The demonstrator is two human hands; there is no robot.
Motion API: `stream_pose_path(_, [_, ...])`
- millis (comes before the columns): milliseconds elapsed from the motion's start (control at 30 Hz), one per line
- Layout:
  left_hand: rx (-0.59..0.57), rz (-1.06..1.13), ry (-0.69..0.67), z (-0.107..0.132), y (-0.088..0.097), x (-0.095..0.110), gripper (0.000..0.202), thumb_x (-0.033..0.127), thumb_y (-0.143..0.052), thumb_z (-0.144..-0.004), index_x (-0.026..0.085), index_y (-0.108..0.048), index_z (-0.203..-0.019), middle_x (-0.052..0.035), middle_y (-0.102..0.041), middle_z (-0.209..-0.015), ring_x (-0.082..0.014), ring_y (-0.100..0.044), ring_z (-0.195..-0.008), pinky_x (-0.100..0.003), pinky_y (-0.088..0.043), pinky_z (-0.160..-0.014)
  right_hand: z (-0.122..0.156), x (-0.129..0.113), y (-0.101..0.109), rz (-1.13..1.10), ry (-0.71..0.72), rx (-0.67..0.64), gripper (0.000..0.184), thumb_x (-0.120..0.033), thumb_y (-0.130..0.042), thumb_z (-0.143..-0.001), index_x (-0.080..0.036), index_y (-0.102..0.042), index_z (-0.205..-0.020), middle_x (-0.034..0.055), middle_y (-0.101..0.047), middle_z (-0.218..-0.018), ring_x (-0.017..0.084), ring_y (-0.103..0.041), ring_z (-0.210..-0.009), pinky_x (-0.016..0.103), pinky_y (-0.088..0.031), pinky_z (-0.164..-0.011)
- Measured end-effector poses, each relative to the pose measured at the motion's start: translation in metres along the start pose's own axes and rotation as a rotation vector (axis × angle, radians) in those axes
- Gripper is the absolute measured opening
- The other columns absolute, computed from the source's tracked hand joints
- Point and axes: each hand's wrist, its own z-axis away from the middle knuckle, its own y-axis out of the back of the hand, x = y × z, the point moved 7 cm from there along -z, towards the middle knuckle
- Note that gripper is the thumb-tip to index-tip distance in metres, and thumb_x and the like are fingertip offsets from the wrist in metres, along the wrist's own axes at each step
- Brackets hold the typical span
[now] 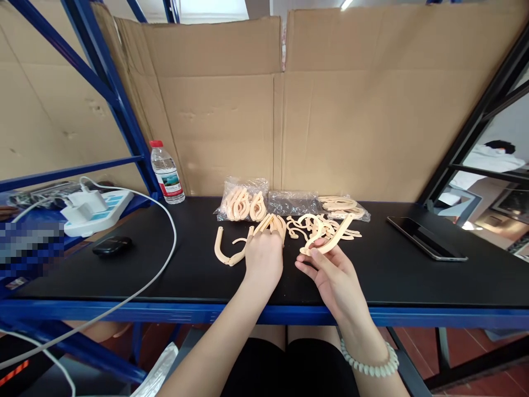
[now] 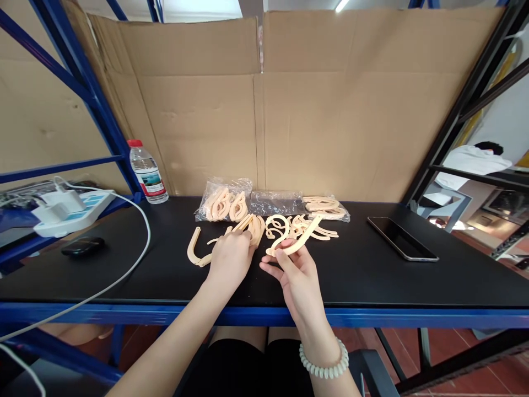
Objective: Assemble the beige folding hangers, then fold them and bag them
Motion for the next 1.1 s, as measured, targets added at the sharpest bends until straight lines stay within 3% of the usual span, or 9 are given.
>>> stream_pose_path(200, [0.099,0.145,0.063,-0.002,0.007,-0.019,0.017,0.01,-0.055,-0.084,0.016,-0.07,-0.079,-0.011,-0.073,-0.085,-0.0255,-0.068,-0.078,-0.035,-0.05,-0.069,0.001,0.0,0.003,-0.008,0.007,0.012,0.026,-0.027,-0.082,-0.07,-0.021,-0.062,-0.085,-0.0012,-0.067,-0.081,0.015,-0.069,-0.073,0.034,-0.06,-0.074])
stream_pose_path(267, [0.165,0.315,0.1,0.001,0.014,-0.029,0.013,0.016,-0.058,-0.085,0.018,-0.07,-0.086,-0.0077,-0.074,-0.088,-0.021,-0.068,-0.075,-0.033,-0.052,-0.07,0.002,0.0,0.003,-0.016,0.017,0.017,0.026,-0.027,-0.082,-0.07,-0.021,-0.062,-0.085,-0.0011,-0.068,-0.082,0.016,-0.069,-0.073,0.034,-0.06,-0.074])
stream_pose_path(333, [0.213,0.679,0.146,0.008,0.02,-0.041,0.011,0.025,-0.062,-0.085,0.018,-0.07,-0.089,-0.0058,-0.075,-0.087,-0.0189,-0.069,-0.075,-0.032,-0.054,-0.072,0.002,-0.001,0.004,-0.023,0.029,0.024,0.026,-0.027,-0.082,-0.07,-0.021,-0.062,-0.085,-0.0008,-0.068,-0.082,0.016,-0.069,-0.074,0.034,-0.06,-0.074])
stream_pose_path(400, [0.147,1.074,0.19,0.015,0.018,-0.048,0.017,0.033,-0.067,-0.082,0.018,-0.07,-0.088,-0.0065,-0.075,-0.086,-0.019,-0.07,-0.078,-0.031,-0.055,-0.074,0.003,-0.001,0.005,-0.032,0.039,0.029,0.024,-0.027,-0.082,-0.071,-0.021,-0.063,-0.085,-0.0004,-0.068,-0.083,0.016,-0.069,-0.075,0.034,-0.06,-0.074])
stream_pose_path(467, [-0.006,1.371,0.249,0.025,0.012,-0.048,0.022,0.035,-0.07,-0.079,0.016,-0.07,-0.091,-0.0084,-0.075,-0.088,-0.018,-0.071,-0.075,-0.03,-0.057,-0.073,0.004,-0.002,0.005,-0.04,0.044,0.03,0.023,-0.027,-0.081,-0.072,-0.021,-0.063,-0.085,-0.0004,-0.067,-0.083,0.016,-0.069,-0.076,0.034,-0.06,-0.075])
stream_pose_path(567, [-0.1,1.584,0.339,0.038,0.012,-0.052,0.024,0.033,-0.076,-0.075,0.015,-0.072,-0.091,-0.0089,-0.075,-0.087,-0.0155,-0.07,-0.074,-0.027,-0.057,-0.074,0.004,-0.003,0.007,-0.052,0.041,0.049,0.021,-0.027,-0.081,-0.072,-0.021,-0.066,-0.086,-0.0003,-0.068,-0.084,0.016,-0.068,-0.078,0.034,-0.059,-0.077])
stream_pose_path(800, [-0.08,1.667,0.41,0.048,0.008,-0.06,0.023,0.032,-0.079,-0.072,0.015,-0.074,-0.087,-0.0067,-0.073,-0.08,-0.0155,-0.069,-0.075,-0.026,-0.058,-0.076,0.002,0.002,0.015,-0.109,-0.031,0.117,0.021,-0.027,-0.083,-0.069,-0.021,-0.072,-0.086,0.0009,-0.07,-0.083,0.015,-0.067,-0.081,0.033,-0.054,-0.09])
stream_pose_path(967, [0.257,1.475,0.311,0.054,0.022,-0.055,0.014,0.028,-0.073,-0.078,0.016,-0.07,-0.085,-0.0022,-0.066,-0.08,-0.0113,-0.066,-0.072,-0.02,-0.056,-0.068,0.002,0.002,0.012,-0.123,-0.048,0.082,0.021,-0.026,-0.083,-0.069,-0.02,-0.074,-0.088,0.0013,-0.071,-0.083,0.014,-0.067,-0.08,0.029,-0.056,-0.084])
stream_pose_path(1100, [0.47,1.326,0.167,0.064,0.044,-0.035,0.011,0.026,-0.064,-0.086,0.018,-0.06,-0.092,-0.0063,-0.062,-0.11,-0.0121,-0.069,-0.071,-0.021,-0.057,-0.055,0.003,0.001,0.003,-0.082,-0.051,-0.012,0.021,-0.024,-0.082,-0.071,-0.021,-0.074,-0.09,0.0013,-0.07,-0.086,0.013,-0.066,-0.078,0.027,-0.057,-0.078])
